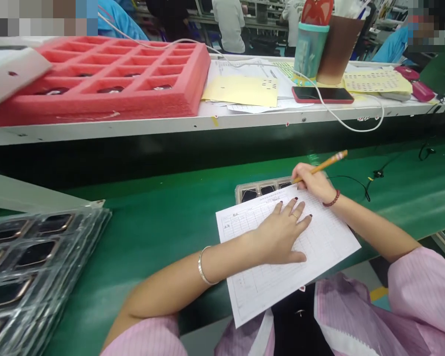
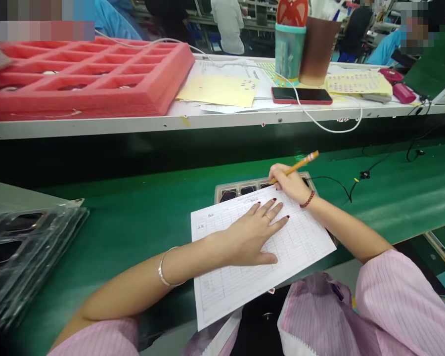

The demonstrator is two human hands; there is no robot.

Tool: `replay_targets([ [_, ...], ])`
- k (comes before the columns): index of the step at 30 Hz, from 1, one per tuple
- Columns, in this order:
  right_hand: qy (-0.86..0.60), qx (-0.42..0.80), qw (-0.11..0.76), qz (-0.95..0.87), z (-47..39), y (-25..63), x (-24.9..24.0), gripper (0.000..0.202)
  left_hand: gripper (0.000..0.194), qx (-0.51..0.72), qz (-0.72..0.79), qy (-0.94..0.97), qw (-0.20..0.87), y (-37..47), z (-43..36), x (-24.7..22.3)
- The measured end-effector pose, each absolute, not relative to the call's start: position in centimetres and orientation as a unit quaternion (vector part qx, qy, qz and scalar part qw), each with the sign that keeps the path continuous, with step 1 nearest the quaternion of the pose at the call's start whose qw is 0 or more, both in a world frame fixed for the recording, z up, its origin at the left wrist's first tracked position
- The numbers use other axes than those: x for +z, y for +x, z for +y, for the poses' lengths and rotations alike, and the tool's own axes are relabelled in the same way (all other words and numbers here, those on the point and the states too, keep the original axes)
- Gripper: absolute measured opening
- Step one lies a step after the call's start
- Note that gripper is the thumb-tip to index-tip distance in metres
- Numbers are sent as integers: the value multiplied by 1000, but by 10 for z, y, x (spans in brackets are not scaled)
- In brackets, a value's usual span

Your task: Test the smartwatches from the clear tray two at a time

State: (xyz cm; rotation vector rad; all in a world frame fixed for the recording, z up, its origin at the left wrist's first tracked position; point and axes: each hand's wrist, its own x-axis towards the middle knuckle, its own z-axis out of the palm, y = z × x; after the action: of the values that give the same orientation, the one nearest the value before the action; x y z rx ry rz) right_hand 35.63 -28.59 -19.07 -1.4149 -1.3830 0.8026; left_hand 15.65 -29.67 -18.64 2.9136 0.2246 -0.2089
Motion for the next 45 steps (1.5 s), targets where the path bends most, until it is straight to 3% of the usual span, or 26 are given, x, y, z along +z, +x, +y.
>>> replay_targets([
  [3,-582,330,464,-581,-288,348,-205,36,94,-60,76,990,103,154,-299,-189],
  [6,-586,348,437,-587,-297,349,-206,24,95,-58,77,989,113,153,-300,-189],
  [17,-585,367,433,-579,-299,350,-196,34,94,-62,68,990,105,153,-302,-188],
  [28,-618,222,429,-620,-302,341,-202,28,90,-79,70,990,96,152,-301,-185],
  [45,-627,193,379,-653,-301,341,-201,26,91,-82,71,990,95,153,-300,-184],
])
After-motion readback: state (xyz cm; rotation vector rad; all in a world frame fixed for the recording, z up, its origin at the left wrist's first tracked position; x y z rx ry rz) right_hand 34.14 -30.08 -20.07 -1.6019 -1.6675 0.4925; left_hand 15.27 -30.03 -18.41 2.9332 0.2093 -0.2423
